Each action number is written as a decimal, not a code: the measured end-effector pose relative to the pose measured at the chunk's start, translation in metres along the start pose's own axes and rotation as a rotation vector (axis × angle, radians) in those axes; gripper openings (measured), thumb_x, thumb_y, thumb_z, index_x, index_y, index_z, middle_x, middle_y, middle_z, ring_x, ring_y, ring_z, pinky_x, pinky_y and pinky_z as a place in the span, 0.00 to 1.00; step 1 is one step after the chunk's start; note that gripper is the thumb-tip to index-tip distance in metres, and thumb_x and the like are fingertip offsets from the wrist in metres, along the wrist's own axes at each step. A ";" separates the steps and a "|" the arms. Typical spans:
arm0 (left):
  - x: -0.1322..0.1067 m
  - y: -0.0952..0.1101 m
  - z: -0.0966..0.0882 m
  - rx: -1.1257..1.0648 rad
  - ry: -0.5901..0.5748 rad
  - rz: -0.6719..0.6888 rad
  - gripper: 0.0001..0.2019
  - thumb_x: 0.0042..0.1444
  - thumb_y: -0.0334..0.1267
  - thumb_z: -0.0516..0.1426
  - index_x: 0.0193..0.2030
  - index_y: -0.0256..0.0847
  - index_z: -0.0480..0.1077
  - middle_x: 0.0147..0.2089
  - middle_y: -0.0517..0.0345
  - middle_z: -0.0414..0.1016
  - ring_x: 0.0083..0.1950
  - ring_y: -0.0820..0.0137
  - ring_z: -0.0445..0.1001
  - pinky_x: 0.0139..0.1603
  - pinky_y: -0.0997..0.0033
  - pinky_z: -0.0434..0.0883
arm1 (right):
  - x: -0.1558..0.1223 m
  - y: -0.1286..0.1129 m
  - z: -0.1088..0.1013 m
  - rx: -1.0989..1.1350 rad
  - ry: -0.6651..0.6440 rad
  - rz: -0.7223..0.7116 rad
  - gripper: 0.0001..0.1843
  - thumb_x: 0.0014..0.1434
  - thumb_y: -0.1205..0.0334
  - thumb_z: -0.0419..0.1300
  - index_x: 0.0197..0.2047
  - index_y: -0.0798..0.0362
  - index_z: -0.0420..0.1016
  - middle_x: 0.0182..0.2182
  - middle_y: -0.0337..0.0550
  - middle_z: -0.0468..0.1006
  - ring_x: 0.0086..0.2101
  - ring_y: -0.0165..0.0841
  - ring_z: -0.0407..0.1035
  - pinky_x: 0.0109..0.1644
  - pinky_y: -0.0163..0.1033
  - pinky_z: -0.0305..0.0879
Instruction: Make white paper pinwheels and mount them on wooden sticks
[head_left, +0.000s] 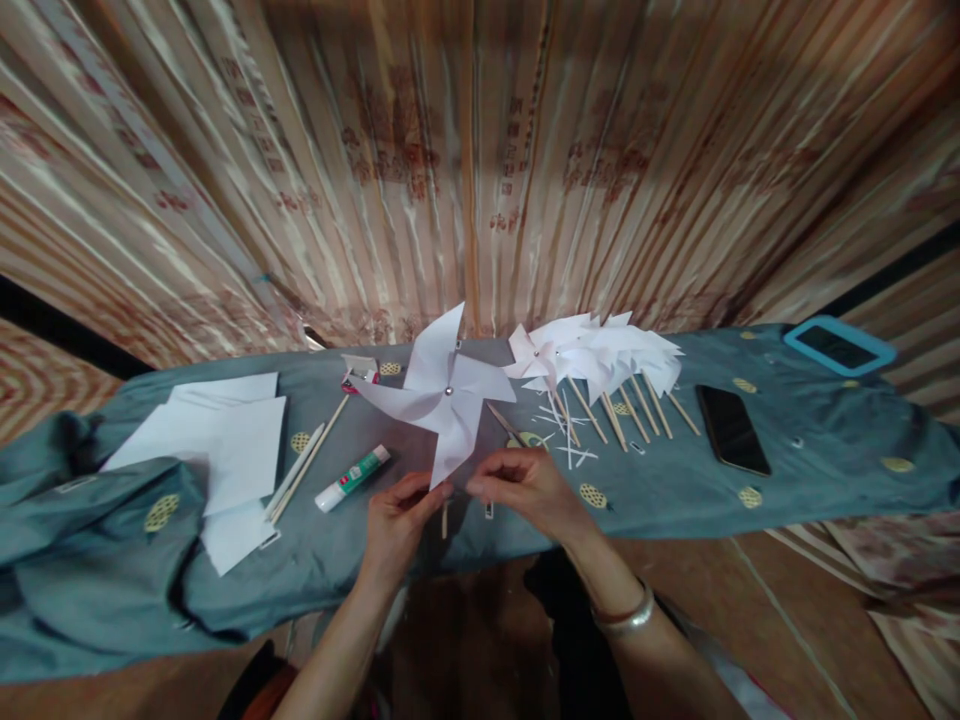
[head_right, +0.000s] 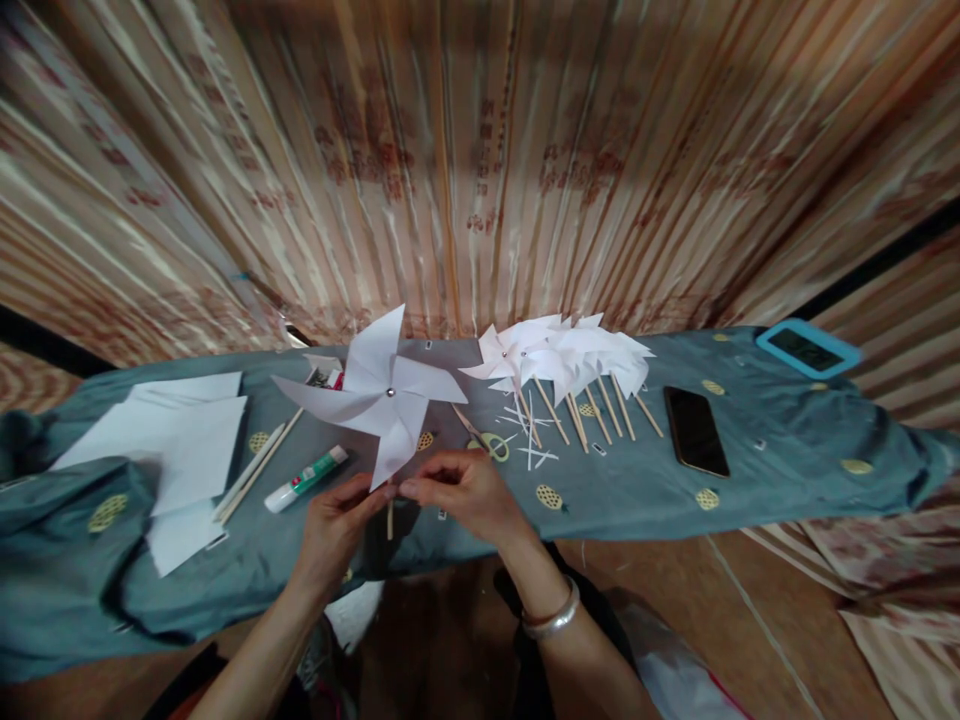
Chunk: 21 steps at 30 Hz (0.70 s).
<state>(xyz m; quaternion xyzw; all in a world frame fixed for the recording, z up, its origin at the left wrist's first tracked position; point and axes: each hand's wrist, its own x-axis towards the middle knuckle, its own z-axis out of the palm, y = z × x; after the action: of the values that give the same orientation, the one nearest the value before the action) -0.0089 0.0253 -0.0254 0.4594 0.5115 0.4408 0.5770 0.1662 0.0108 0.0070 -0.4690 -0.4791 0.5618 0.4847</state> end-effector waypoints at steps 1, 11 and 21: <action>0.000 -0.001 -0.001 -0.001 0.013 -0.017 0.12 0.37 0.44 0.68 0.29 0.42 0.81 0.30 0.57 0.80 0.33 0.67 0.74 0.37 0.71 0.70 | 0.000 -0.002 -0.009 -0.015 0.058 -0.034 0.12 0.46 0.54 0.70 0.21 0.53 0.78 0.17 0.35 0.74 0.20 0.26 0.62 0.24 0.33 0.56; -0.003 -0.002 -0.001 0.025 -0.035 -0.051 0.13 0.35 0.47 0.69 0.27 0.41 0.81 0.29 0.57 0.79 0.32 0.67 0.74 0.36 0.71 0.69 | 0.020 -0.001 -0.046 -0.036 0.571 -0.275 0.15 0.46 0.53 0.70 0.37 0.49 0.81 0.38 0.44 0.83 0.40 0.38 0.75 0.47 0.44 0.69; -0.003 0.003 -0.004 0.054 -0.014 -0.014 0.13 0.35 0.47 0.68 0.27 0.41 0.81 0.29 0.55 0.79 0.32 0.65 0.74 0.35 0.71 0.70 | 0.021 -0.001 -0.039 0.005 0.493 -0.151 0.13 0.40 0.52 0.72 0.27 0.50 0.81 0.24 0.40 0.81 0.25 0.32 0.71 0.30 0.37 0.66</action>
<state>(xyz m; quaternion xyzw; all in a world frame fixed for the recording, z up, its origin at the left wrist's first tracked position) -0.0136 0.0237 -0.0225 0.4742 0.5223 0.4196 0.5712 0.2026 0.0346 0.0031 -0.5534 -0.3788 0.3937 0.6287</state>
